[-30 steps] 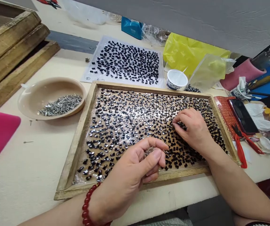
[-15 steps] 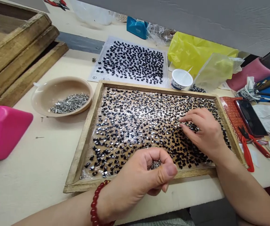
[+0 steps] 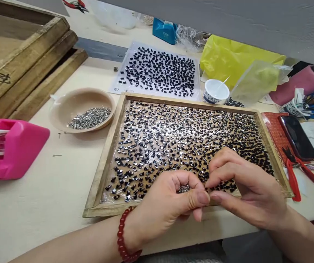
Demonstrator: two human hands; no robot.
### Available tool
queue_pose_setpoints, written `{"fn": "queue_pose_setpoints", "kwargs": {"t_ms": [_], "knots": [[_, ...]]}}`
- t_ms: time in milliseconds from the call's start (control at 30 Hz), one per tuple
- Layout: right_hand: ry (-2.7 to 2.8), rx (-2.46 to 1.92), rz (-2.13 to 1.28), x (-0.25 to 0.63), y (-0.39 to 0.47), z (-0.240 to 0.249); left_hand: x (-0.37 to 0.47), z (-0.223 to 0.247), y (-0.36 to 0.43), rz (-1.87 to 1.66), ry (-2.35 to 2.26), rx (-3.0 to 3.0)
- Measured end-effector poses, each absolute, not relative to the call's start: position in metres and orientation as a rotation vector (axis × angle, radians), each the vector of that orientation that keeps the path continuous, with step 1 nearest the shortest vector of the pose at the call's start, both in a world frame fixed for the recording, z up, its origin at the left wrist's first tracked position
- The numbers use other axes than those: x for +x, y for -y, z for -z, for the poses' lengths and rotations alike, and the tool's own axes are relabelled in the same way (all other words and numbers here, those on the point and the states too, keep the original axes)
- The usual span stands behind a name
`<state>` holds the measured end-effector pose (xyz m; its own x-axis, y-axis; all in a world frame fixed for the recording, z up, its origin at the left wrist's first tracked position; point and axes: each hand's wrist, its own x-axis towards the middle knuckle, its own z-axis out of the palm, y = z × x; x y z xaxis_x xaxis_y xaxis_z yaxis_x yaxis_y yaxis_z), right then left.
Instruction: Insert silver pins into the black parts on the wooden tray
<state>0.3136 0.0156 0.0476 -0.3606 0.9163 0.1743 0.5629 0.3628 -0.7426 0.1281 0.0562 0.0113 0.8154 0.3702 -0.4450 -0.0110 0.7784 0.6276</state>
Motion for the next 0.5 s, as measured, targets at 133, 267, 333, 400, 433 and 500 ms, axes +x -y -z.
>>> {"fn": "queue_pose_setpoints", "kwargs": {"t_ms": [133, 267, 333, 400, 433, 500], "knots": [[2.018, -1.228, -0.839, 0.3116, -0.0159, -0.0469, 0.1283, -0.0110, -0.0578, -0.211, -0.611, 0.675], [1.954, -1.239, -0.806, 0.3107, -0.0146, -0.0444, 0.1292, -0.0108, -0.0586, -0.191, -0.613, 0.700], [1.958, -1.242, -0.809, 0.3108, -0.0139, -0.0441, 0.1294, -0.0113, -0.0586, -0.171, -0.599, 0.702], [1.981, -1.211, -0.849, 0.3108, -0.0131, -0.0447, 0.1295, -0.0118, -0.0583, -0.158, -0.592, 0.696], [1.983, -1.200, -0.865, 0.3108, -0.0127, -0.0450, 0.1295, -0.0119, -0.0580, -0.157, -0.591, 0.692], [1.952, -1.209, -0.888, 0.3106, -0.0116, -0.0449, 0.1293, -0.0121, -0.0574, -0.166, -0.598, 0.694]]}}
